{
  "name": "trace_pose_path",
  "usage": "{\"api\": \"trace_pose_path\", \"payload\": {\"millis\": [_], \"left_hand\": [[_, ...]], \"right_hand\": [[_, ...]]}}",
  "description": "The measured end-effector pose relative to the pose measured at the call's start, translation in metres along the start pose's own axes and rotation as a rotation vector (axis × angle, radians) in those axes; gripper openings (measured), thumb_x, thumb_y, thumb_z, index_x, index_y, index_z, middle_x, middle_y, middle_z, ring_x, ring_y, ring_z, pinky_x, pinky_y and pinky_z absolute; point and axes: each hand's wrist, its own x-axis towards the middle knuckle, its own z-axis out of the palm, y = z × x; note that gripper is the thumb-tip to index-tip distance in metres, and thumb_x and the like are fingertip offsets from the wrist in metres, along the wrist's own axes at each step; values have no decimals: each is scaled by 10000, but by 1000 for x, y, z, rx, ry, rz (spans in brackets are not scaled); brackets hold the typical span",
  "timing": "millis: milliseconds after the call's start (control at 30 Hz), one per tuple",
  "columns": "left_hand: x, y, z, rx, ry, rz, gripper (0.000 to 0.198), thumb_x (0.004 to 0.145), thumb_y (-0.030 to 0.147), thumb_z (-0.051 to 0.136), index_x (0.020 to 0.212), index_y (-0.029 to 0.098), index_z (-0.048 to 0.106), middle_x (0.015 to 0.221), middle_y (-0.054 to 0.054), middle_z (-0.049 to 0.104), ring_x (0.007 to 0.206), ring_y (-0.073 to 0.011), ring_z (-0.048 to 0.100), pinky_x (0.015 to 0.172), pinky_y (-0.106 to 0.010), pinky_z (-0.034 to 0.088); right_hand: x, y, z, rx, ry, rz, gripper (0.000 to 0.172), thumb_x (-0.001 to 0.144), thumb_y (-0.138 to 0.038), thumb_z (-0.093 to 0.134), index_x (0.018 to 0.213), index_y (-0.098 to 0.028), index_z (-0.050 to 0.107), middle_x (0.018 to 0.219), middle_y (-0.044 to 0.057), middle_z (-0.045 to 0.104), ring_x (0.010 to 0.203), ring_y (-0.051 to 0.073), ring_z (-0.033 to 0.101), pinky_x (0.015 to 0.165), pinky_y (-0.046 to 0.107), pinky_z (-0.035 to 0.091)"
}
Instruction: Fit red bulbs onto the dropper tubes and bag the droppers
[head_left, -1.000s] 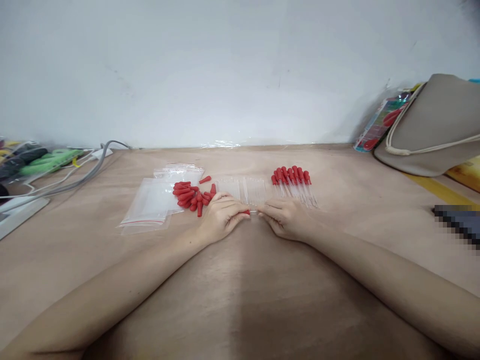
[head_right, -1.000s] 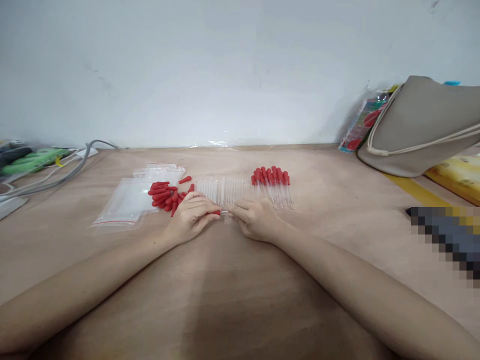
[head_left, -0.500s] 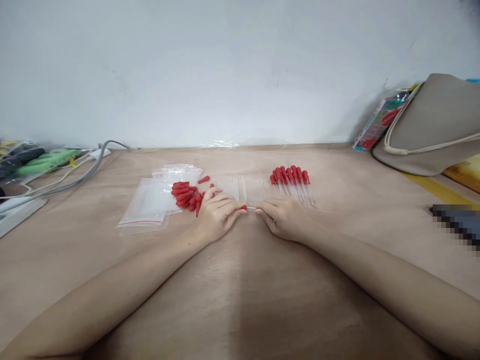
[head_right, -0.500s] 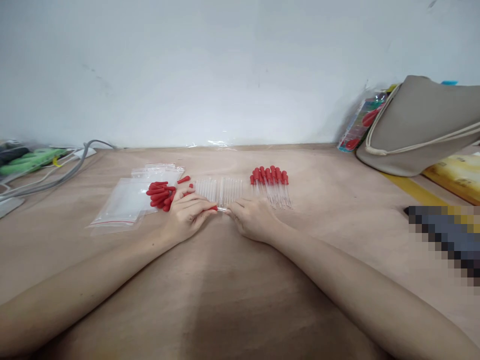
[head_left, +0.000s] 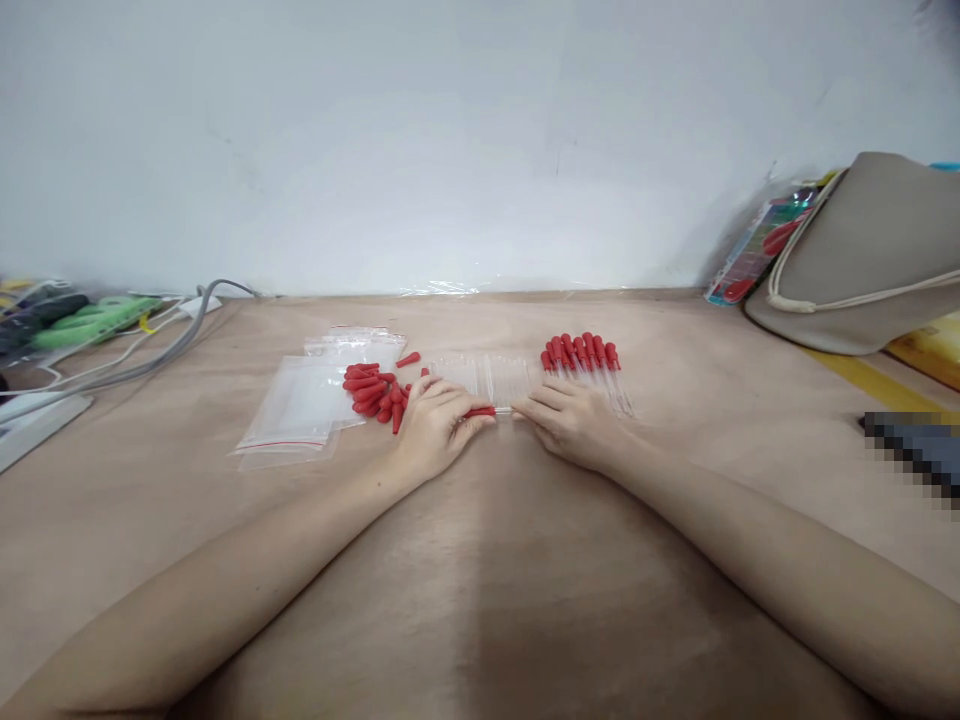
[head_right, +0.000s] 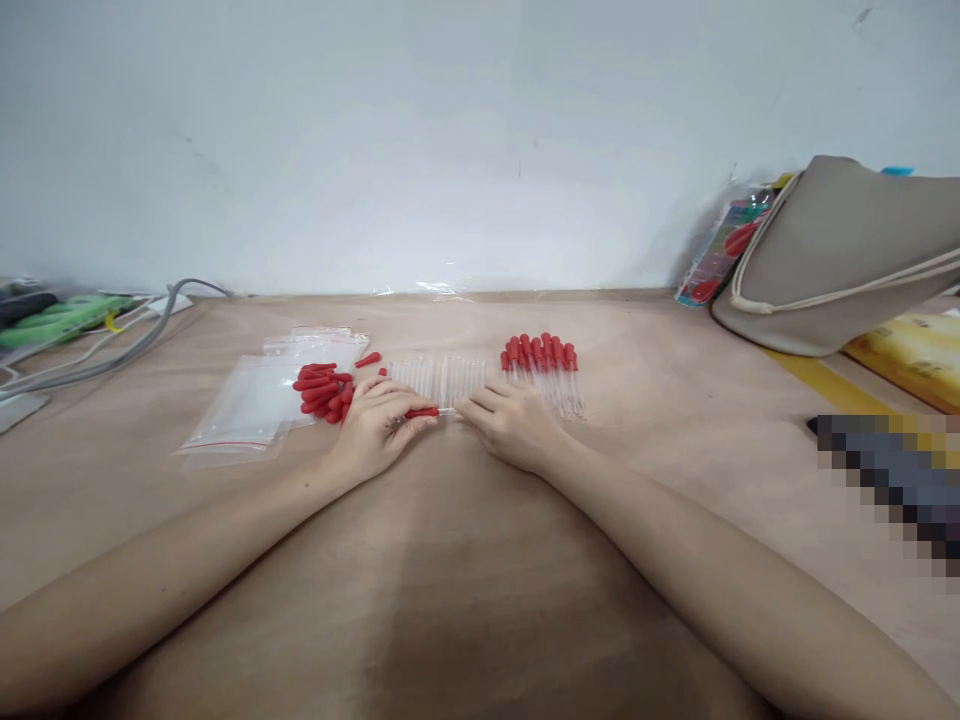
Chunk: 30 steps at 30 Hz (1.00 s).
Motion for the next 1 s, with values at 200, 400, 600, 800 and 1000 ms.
{"api": "trace_pose_path", "payload": {"millis": [200, 400, 600, 800, 1000], "left_hand": [[1, 1, -1, -86, -14, 14, 129, 847, 280, 538, 841, 187, 627, 749, -5, 664, 727, -146, 572, 818, -346, 354], [0, 2, -1, -134, -78, 78, 104, 849, 233, 525, 858, 176, 611, 738, -3, 646, 728, -135, 574, 830, -339, 348], [0, 2, 1, -132, -62, 104, 101, 839, 233, 525, 863, 176, 605, 744, -8, 645, 717, -139, 567, 832, -343, 348], [-1, 3, 1, -142, -80, 130, 112, 848, 249, 516, 881, 187, 602, 752, -4, 657, 731, -137, 585, 884, -351, 331], [0, 0, 1, -159, -81, 118, 109, 829, 269, 561, 887, 196, 617, 753, 4, 669, 741, -136, 598, 909, -359, 318]], "right_hand": [[-2, -4, 0, 31, 9, 24, 253, 894, -260, 422, 800, -162, 636, 588, -6, 542, 531, 90, 400, 496, 260, 206], [-2, -2, 2, 11, -18, -40, 242, 897, -228, 401, 834, -160, 625, 601, -5, 537, 541, 90, 405, 497, 267, 196], [-1, -7, 4, 9, -12, -9, 273, 901, -246, 386, 789, -159, 620, 596, 4, 540, 532, 89, 408, 494, 266, 190], [0, -11, 6, 67, -53, 1, 300, 907, -255, 366, 784, -158, 622, 606, 12, 557, 525, 89, 424, 479, 262, 182], [4, -5, 5, 129, -114, -23, 300, 910, -257, 363, 834, -150, 632, 641, 18, 589, 538, 96, 448, 488, 242, 220]]}}
